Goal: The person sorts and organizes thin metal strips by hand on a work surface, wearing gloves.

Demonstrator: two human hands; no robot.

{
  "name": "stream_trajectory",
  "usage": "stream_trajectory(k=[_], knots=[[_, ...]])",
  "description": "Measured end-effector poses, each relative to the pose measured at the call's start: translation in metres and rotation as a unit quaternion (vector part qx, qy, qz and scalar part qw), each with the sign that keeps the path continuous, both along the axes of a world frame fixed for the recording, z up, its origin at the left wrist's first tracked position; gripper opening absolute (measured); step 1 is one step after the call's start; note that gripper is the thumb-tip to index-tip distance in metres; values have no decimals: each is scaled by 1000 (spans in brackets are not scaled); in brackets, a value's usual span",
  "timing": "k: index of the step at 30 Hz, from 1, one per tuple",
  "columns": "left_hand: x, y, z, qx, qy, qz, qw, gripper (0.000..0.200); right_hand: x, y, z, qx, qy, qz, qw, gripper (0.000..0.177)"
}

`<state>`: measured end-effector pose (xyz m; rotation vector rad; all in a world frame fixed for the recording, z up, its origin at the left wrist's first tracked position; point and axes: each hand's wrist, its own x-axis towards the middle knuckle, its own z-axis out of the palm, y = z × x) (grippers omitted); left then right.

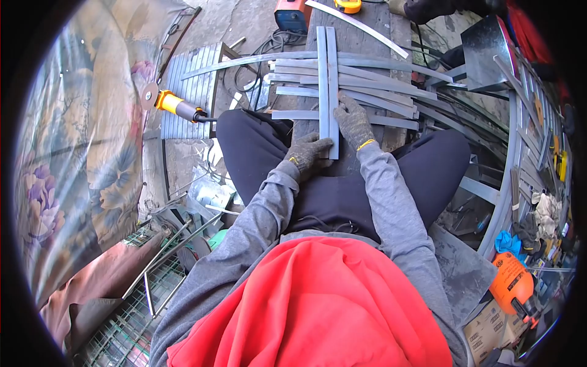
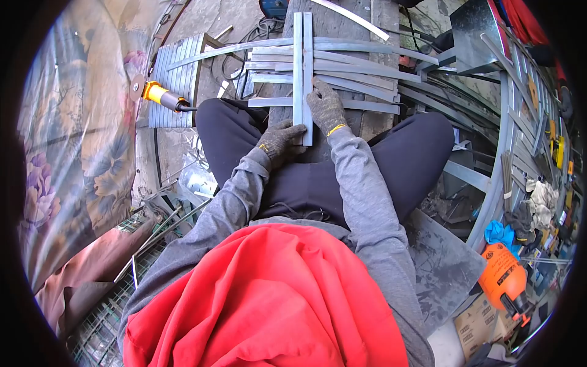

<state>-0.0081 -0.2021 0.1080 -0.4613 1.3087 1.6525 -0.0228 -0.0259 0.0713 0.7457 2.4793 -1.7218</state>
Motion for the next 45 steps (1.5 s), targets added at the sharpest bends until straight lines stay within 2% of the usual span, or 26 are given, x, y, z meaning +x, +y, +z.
stream_trajectory(k=[3, 5, 6, 8, 11, 18, 21, 23, 27, 29, 36, 45], knots=[[-2, 1, 1, -10, -62, 11, 998, 36, 0, 4, 3, 33, 5, 31, 999, 48], [0, -2, -4, -26, 41, -51, 997, 37, 0, 4, 0, -1, 21, 22, 1000, 47], [1, -2, -5, -27, 40, -51, 998, 37, 0, 5, -1, -1, 20, 23, 1000, 47], [2, -2, -7, 4, 19, 2, 1000, 40, -2, 6, -2, -53, -18, 12, 998, 47], [1, 1, -6, -13, -29, 20, 999, 39, -1, 5, 0, -25, 23, 22, 999, 47], [-1, -1, 0, -8, -58, 25, 998, 39, -3, 7, -5, -53, -13, 14, 998, 49], [2, -3, -17, 9, -16, 32, 999, 36, -4, 8, -4, -54, -32, 18, 998, 49], [6, -8, -36, 2, 138, -43, 989, 32, -4, 9, -11, -39, -7, 27, 999, 50], [1, -4, -21, -30, 95, -57, 993, 40, -2, 8, -2, -43, -26, 32, 998, 50], [-2, 2, -13, 28, -101, 101, 989, 43, -2, 7, -1, -25, -13, 31, 999, 49], [-1, -1, -23, 43, -70, 67, 994, 43, -1, 10, -7, -55, -13, 29, 998, 52], [1, -1, -21, 30, -46, 66, 996, 36, 0, 9, 4, -24, -17, 37, 999, 53]])
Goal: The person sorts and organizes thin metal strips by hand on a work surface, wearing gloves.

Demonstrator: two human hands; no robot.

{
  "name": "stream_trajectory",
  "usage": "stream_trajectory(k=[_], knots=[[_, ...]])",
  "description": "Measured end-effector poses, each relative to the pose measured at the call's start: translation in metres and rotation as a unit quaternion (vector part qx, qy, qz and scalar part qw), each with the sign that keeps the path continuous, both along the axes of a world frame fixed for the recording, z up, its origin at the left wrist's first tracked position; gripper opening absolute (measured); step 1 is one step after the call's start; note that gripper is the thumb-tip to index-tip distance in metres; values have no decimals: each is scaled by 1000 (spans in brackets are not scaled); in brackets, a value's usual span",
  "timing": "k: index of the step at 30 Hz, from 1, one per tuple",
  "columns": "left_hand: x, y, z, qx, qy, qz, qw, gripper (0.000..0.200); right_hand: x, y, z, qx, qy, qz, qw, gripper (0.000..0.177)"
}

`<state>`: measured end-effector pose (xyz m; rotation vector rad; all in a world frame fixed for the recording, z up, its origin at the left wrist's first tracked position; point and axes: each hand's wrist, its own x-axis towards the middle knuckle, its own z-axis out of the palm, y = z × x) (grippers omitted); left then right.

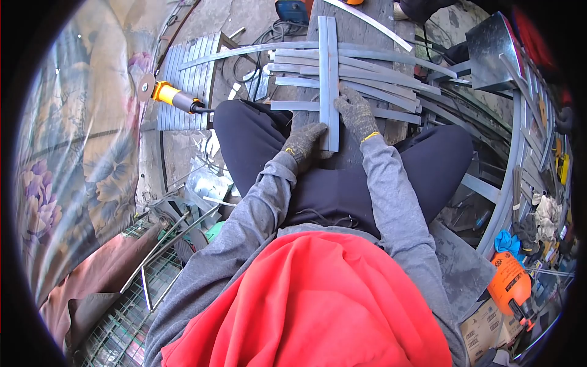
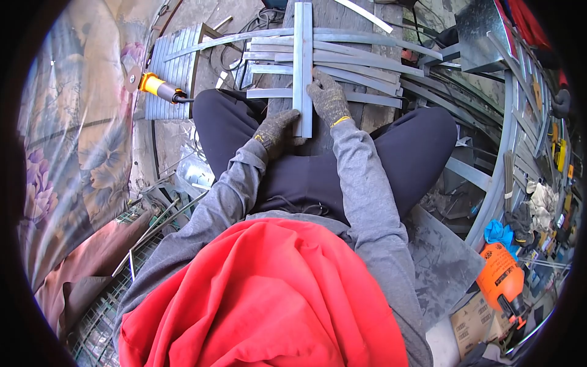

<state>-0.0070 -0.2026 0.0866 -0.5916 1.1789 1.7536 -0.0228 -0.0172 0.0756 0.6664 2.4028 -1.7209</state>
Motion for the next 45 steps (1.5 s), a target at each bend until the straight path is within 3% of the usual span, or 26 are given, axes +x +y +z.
stream_trajectory(k=[6, 7, 9, 10, 12, 21, 37, 39, 45], knots=[[1, -1, 5, -11, -2, -7, 1000, 37, 0, -1, -7, -51, -7, -21, 998, 51], [4, -6, -12, -12, -2, -6, 1000, 37, 0, -1, -5, -52, -7, -21, 998, 51], [10, -19, -63, -19, 288, -136, 948, 37, 0, -1, 2, -15, -8, -12, 1000, 51], [8, -14, -42, -19, 287, -136, 948, 37, 0, -1, 1, -15, -8, -12, 1000, 51], [3, -3, -2, -6, 47, -40, 998, 38, 0, -1, 0, -10, 0, -8, 1000, 51], [1, 4, 4, -10, -47, 53, 997, 48, 1, 0, -4, 3, 12, 2, 1000, 49], [2, 4, 8, -5, -11, 46, 999, 47, 2, -2, 7, 24, 2, 8, 1000, 49], [1, 2, 9, -37, 1, -14, 999, 43, 2, -1, 7, 22, -3, 6, 1000, 50], [0, 2, 12, -29, 15, -30, 999, 35, 1, -2, 5, 17, 3, 3, 1000, 50]])
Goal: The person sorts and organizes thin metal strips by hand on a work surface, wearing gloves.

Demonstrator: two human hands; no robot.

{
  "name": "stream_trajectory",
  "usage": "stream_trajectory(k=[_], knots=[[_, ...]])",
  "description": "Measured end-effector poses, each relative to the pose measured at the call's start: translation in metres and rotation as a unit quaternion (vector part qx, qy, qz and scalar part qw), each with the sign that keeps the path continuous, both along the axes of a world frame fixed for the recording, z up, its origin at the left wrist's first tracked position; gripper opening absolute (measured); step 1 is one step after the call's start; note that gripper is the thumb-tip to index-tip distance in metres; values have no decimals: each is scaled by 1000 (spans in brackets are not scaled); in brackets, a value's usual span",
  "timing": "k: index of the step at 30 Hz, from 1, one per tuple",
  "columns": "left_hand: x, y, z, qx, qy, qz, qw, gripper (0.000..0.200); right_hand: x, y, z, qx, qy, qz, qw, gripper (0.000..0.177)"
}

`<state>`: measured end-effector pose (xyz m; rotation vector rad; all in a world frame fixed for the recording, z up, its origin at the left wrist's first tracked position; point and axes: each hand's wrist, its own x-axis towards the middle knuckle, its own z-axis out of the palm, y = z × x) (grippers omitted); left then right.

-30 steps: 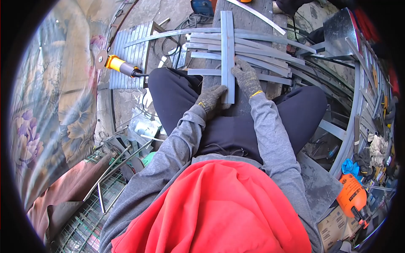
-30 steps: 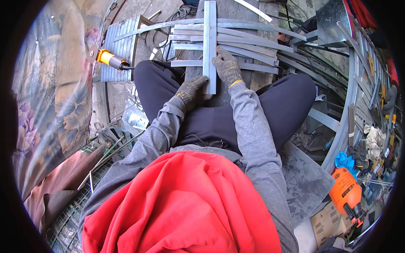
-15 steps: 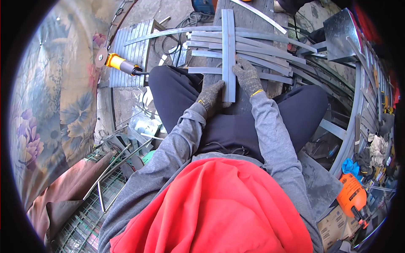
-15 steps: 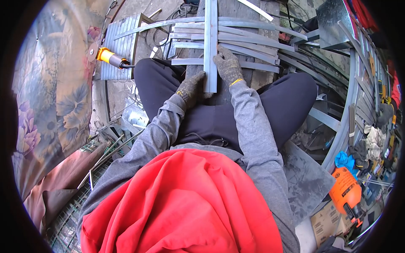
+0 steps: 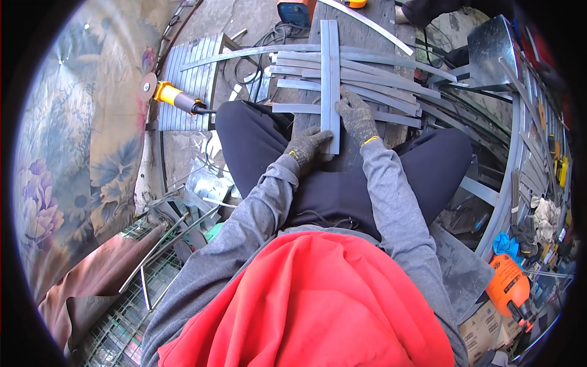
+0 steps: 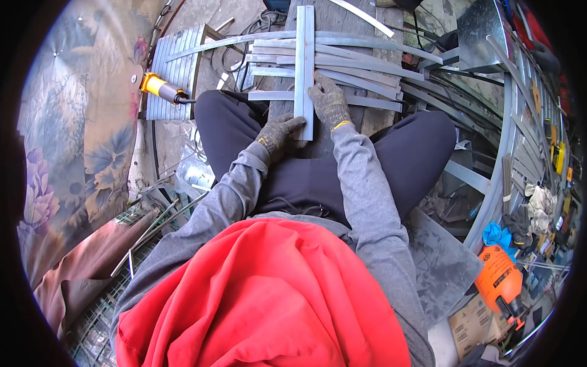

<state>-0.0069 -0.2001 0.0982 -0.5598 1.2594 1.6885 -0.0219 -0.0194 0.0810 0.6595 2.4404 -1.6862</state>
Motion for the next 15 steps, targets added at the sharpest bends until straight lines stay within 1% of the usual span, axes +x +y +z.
stream_trajectory(k=[3, 6, 9, 12, 15], knots=[[-1, 2, 1, -20, 4, -17, 1000, 37, 0, 0, 2, 16, -6, -1, 1000, 52], [0, 1, -6, -14, 15, -26, 999, 39, 1, -1, 4, 11, 13, -3, 1000, 52], [1, 0, -8, -10, 39, -31, 999, 40, 1, -1, 3, -1, 4, -6, 1000, 52], [-1, 1, -4, -19, 20, -30, 999, 40, 1, 0, 0, 13, 13, -2, 1000, 51], [-1, 0, 2, -15, 14, -27, 999, 38, 1, -1, 2, 0, 4, -8, 1000, 50]])
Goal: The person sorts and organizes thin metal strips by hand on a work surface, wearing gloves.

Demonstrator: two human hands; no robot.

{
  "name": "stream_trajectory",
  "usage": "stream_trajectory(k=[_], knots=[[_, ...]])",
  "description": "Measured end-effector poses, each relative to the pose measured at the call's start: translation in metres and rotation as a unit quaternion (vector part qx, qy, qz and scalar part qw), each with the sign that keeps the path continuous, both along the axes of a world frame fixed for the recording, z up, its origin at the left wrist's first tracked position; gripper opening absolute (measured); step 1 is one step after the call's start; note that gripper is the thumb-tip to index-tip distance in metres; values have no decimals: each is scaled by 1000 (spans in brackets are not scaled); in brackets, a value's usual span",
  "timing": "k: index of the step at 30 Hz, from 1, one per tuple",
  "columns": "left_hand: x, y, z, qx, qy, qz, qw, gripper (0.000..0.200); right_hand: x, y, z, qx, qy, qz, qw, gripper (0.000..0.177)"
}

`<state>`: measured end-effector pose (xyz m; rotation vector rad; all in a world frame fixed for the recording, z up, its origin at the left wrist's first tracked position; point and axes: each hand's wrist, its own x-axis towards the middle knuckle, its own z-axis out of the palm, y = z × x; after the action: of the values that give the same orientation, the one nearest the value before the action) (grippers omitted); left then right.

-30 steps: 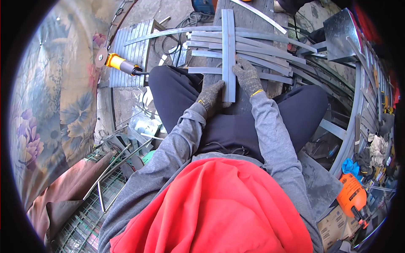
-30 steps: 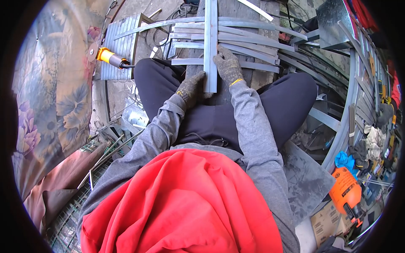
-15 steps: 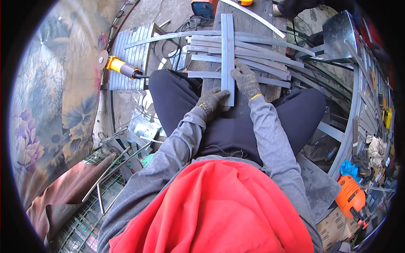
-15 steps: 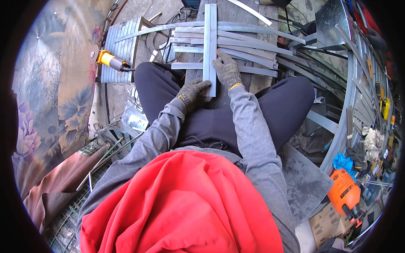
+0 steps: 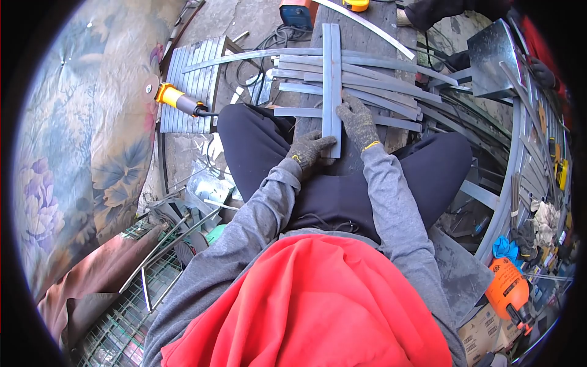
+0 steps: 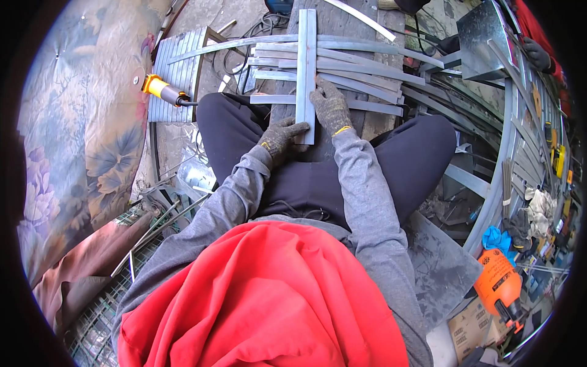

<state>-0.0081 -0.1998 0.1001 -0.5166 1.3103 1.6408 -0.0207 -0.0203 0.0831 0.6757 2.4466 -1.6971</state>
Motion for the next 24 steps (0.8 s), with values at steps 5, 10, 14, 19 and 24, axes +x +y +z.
stream_trajectory(k=[5, 10, 14, 19, 24], knots=[[1, 2, -4, -9, 1, 2, 1000, 38, 0, 0, -1, -2, -6, -4, 1000, 50], [3, 2, 0, -12, 6, 12, 1000, 39, 1, 1, -3, 4, -1, 3, 1000, 49], [2, 1, -2, -13, 0, 4, 1000, 38, 1, 1, 0, 1, -3, 6, 1000, 50], [2, 2, 3, -15, 1, 8, 1000, 38, 0, -1, -1, -2, 1, -10, 1000, 49], [3, 2, 3, -12, 1, 10, 1000, 38, 1, 1, -1, 1, 9, -2, 1000, 48]])
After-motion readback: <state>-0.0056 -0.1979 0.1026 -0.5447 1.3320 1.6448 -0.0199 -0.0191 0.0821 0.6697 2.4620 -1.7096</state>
